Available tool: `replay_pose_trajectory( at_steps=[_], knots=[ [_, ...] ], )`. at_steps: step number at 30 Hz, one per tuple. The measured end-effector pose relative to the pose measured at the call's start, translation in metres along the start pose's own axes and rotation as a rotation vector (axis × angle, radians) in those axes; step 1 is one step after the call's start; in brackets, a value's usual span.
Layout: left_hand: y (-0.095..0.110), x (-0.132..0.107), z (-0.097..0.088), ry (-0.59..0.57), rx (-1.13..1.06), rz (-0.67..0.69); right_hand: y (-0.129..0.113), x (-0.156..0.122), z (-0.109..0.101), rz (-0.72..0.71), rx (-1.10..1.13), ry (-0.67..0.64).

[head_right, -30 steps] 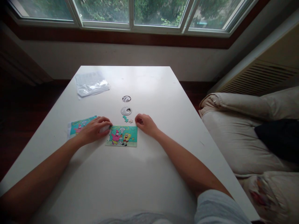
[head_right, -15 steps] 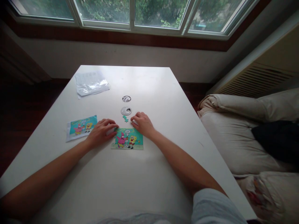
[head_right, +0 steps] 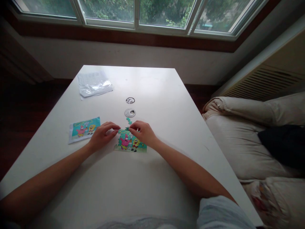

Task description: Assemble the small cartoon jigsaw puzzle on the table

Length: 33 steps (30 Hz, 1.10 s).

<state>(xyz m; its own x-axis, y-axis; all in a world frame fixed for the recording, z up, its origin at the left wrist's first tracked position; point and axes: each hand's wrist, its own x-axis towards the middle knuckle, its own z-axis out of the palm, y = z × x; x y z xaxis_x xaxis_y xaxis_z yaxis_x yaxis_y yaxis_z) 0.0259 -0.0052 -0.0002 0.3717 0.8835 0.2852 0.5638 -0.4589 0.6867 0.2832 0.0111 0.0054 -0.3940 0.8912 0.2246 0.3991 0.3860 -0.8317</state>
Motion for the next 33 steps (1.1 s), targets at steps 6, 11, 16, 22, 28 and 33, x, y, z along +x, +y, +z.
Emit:
replay_pose_trajectory(
  at_steps=[6, 11, 16, 22, 28, 33],
  knots=[
    [0.016, -0.006, 0.010, 0.015, -0.273, -0.110, -0.010, -0.003, 0.013, 0.036, 0.075, -0.046],
    [0.016, -0.006, 0.013, 0.033, -0.335, -0.130, -0.012, -0.003, 0.014, 0.013, 0.085, -0.086],
    [0.013, -0.006, 0.015, 0.067, -0.381, -0.144, -0.014, -0.004, 0.018, -0.023, 0.070, -0.103],
    [0.015, -0.006, 0.018, 0.082, -0.443, -0.176, -0.016, -0.007, 0.022, -0.062, 0.013, -0.116],
    [0.013, -0.003, 0.021, 0.094, -0.588, -0.196, -0.015, -0.007, 0.021, -0.093, 0.021, -0.059],
    [0.009, -0.003, 0.022, 0.092, -0.610, -0.230, -0.013, -0.006, 0.022, -0.101, 0.021, -0.030]
  ],
)
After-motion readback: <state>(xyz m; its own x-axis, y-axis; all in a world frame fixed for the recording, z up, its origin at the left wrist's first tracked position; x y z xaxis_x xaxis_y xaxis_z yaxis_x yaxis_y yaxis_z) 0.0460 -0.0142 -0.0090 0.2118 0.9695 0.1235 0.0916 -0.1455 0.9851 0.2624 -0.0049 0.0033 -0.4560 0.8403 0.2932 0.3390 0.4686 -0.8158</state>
